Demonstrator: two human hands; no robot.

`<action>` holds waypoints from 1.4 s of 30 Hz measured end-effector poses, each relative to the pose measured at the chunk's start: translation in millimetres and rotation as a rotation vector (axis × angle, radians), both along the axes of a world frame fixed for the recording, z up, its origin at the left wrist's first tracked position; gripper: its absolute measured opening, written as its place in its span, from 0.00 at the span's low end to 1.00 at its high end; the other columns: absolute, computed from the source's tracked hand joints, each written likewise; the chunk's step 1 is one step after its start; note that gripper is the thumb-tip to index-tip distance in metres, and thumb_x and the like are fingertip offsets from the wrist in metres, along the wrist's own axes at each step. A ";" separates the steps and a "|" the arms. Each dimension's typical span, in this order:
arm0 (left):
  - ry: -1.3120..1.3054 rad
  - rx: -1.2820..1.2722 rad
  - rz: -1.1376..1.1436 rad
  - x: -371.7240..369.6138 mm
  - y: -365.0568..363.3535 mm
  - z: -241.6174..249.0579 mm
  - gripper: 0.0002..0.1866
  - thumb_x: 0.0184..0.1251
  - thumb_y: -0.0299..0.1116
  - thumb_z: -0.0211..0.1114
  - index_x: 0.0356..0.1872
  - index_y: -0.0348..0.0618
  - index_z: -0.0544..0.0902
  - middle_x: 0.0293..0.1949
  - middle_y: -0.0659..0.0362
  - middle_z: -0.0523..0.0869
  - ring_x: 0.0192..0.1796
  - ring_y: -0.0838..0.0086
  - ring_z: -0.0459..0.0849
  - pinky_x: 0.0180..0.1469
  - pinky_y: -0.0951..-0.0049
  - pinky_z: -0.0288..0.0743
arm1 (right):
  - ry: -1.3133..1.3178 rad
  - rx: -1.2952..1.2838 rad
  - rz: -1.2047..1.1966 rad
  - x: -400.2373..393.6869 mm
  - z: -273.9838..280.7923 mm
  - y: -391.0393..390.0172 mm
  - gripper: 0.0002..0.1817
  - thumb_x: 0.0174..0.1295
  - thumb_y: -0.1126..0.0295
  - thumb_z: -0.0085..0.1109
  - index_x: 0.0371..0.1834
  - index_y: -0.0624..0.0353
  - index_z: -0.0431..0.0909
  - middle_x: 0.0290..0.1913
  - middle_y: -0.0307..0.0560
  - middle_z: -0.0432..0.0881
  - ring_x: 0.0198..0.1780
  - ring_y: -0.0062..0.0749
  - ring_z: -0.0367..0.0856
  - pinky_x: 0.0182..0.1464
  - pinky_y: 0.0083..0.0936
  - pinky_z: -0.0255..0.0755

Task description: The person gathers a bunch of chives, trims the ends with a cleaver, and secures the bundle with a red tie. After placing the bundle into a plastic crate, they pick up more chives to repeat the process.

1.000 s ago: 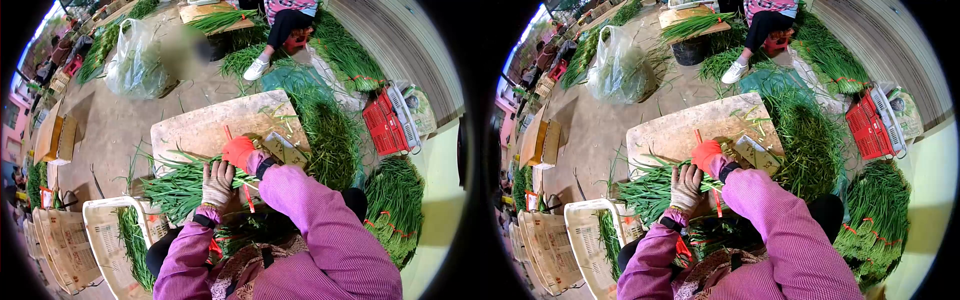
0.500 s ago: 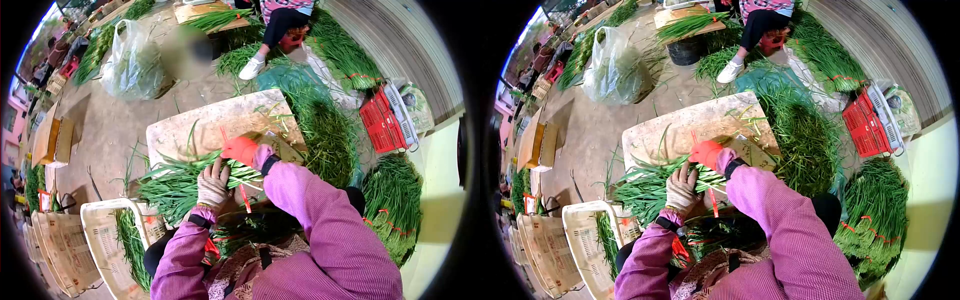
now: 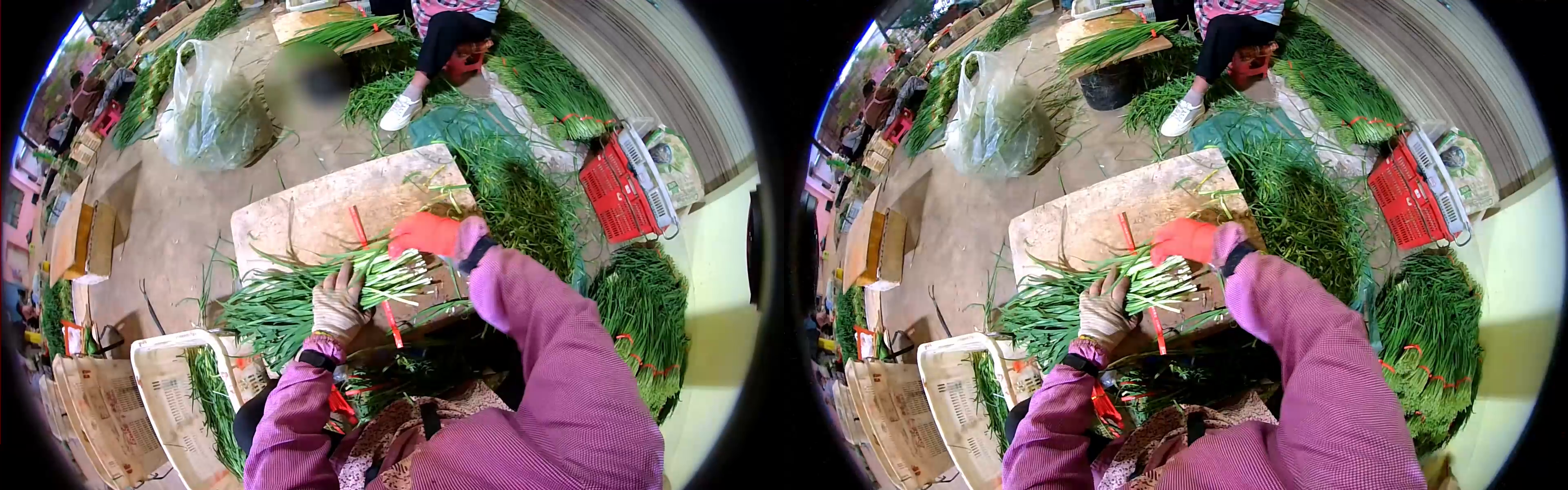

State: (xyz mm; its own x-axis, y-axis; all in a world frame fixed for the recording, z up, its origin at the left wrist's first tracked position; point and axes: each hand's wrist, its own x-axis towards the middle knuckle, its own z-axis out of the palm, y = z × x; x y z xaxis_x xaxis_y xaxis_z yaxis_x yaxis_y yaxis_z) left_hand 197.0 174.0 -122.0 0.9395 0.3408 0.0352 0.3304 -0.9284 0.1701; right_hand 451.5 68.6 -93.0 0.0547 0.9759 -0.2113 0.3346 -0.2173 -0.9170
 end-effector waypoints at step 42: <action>0.019 -0.058 0.054 16.0 17.5 11.3 0.60 0.35 0.61 0.79 0.73 0.47 0.60 0.65 0.52 0.73 0.71 0.53 0.66 0.73 0.42 0.46 | -1.047 0.061 -0.577 89.1 66.0 -96.7 0.27 0.61 0.51 0.62 0.58 0.57 0.78 0.62 0.54 0.77 0.69 0.54 0.67 0.70 0.43 0.61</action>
State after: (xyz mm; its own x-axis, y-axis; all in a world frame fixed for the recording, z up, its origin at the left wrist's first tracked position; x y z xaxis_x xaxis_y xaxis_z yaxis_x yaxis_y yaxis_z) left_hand 213.0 191.5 -110.7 0.9198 0.3924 -0.0035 0.3838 -0.8978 0.2162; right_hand 540.6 -28.2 -27.0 0.6056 0.7579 0.2424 0.7924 -0.5464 -0.2711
